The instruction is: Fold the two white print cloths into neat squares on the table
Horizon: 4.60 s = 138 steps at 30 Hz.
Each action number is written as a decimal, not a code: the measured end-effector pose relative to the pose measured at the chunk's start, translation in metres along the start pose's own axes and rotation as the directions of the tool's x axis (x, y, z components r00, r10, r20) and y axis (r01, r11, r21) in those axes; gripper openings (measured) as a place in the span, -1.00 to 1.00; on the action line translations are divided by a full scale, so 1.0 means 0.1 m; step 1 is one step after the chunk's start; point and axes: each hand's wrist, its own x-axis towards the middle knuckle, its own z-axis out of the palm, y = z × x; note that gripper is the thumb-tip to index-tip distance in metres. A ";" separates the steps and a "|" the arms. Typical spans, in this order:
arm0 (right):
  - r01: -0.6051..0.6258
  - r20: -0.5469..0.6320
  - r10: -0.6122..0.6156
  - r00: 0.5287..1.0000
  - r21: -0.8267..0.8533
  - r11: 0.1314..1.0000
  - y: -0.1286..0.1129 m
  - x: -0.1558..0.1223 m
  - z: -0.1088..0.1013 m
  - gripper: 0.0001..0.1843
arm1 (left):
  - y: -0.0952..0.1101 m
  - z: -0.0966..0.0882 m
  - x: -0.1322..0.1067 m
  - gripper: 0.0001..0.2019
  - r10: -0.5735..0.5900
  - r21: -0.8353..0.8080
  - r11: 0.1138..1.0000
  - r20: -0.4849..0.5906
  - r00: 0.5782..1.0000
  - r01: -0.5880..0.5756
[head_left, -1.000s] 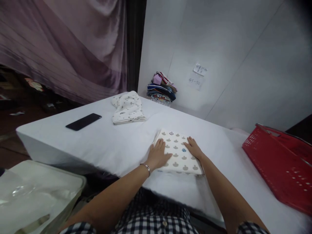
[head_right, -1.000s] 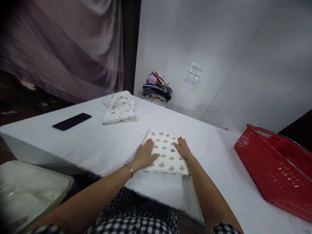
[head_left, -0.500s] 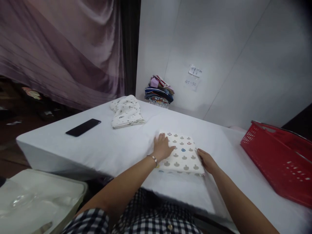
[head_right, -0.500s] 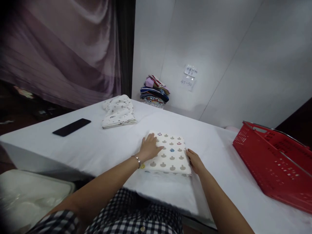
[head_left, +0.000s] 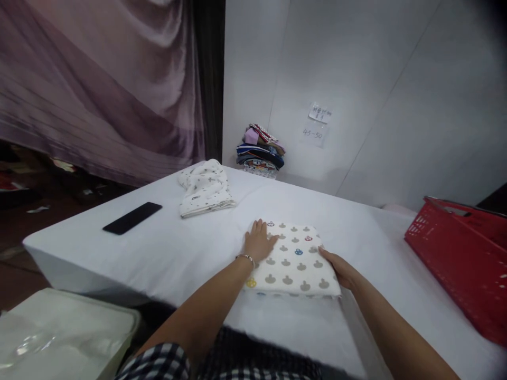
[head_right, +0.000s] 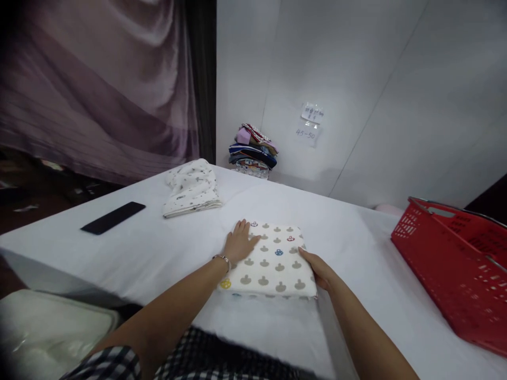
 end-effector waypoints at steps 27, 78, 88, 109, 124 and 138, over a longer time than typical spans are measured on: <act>0.159 0.061 -0.181 0.982 0.264 0.951 -0.39 0.00 0.38 -0.64 | 0.39 -0.04 -1.11 -0.08 0.504 0.172 0.861 -0.168 0.847 -0.479; 0.137 0.069 -0.153 0.986 0.201 0.970 0.17 0.38 0.45 -0.29 | -0.46 -0.47 -0.12 -0.75 -0.123 -0.766 0.019 0.636 0.762 0.643; 0.158 -0.042 -0.156 0.987 0.061 0.986 0.09 0.30 0.44 -0.63 | -0.44 -0.63 -0.36 -0.37 -0.136 -0.819 0.375 0.415 0.900 0.434; 0.138 -0.141 -0.209 0.968 -0.398 0.907 0.14 0.08 0.64 -0.75 | -0.75 -0.72 -0.34 -0.71 -0.215 -0.145 0.964 0.077 0.974 0.224; 0.113 -0.119 -0.203 0.972 -0.521 0.846 0.32 0.14 0.74 -0.67 | -0.95 -0.64 -0.39 -0.69 -0.210 -0.193 0.960 -0.024 0.977 0.202; 0.361 -0.323 -0.455 0.830 -0.310 0.879 0.05 0.66 0.57 -0.75 | 0.32 -0.46 -0.28 -0.69 0.289 -0.044 0.956 -0.027 0.957 -0.290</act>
